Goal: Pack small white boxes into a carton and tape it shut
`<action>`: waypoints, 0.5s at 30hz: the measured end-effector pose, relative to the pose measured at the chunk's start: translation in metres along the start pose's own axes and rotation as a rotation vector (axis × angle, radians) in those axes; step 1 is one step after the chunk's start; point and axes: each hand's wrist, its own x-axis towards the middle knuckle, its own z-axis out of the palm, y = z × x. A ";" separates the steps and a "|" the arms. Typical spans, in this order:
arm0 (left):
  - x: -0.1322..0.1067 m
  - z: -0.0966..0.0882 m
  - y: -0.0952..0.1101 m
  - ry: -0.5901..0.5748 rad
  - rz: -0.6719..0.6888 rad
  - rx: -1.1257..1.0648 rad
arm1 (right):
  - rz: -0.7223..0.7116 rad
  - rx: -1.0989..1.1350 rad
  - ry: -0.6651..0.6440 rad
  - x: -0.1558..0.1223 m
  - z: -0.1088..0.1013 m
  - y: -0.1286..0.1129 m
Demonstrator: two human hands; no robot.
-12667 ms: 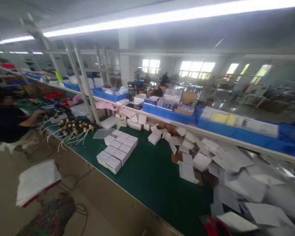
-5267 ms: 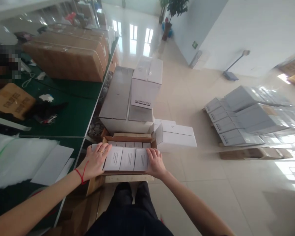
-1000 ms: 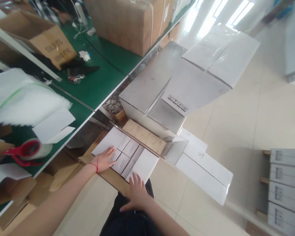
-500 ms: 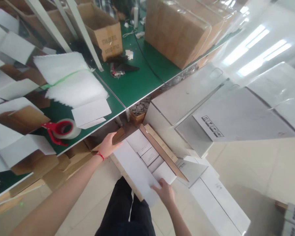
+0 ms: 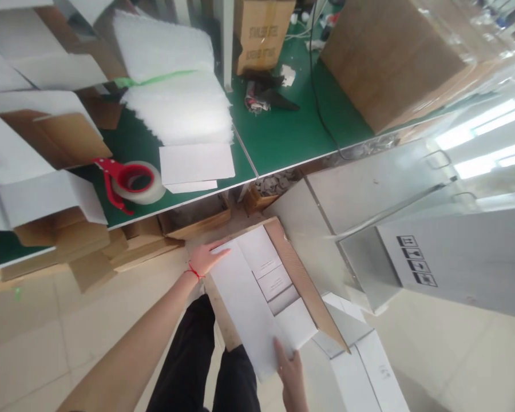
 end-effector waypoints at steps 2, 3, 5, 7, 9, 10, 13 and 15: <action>-0.025 -0.004 -0.009 0.040 -0.056 -0.002 | -0.037 0.008 -0.013 0.006 -0.010 -0.003; -0.042 -0.006 -0.015 0.062 -0.093 -0.001 | -0.050 0.009 -0.050 0.010 -0.017 -0.006; -0.081 -0.006 -0.030 0.109 -0.179 0.004 | -0.079 -0.024 -0.162 0.021 -0.030 -0.014; -0.127 0.001 -0.051 0.165 -0.275 -0.009 | -0.145 -0.107 -0.240 0.033 -0.043 -0.025; -0.174 0.014 -0.073 0.227 -0.388 -0.055 | -0.236 -0.211 -0.284 0.044 -0.053 -0.036; -0.197 0.023 -0.085 0.243 -0.438 -0.078 | -0.273 -0.256 -0.302 0.047 -0.057 -0.041; -0.252 0.043 -0.111 0.231 -0.535 -0.109 | -0.323 -0.286 -0.375 0.052 -0.064 -0.046; -0.273 0.046 -0.112 0.225 -0.539 -0.113 | -0.291 -0.219 -0.429 0.049 -0.064 -0.044</action>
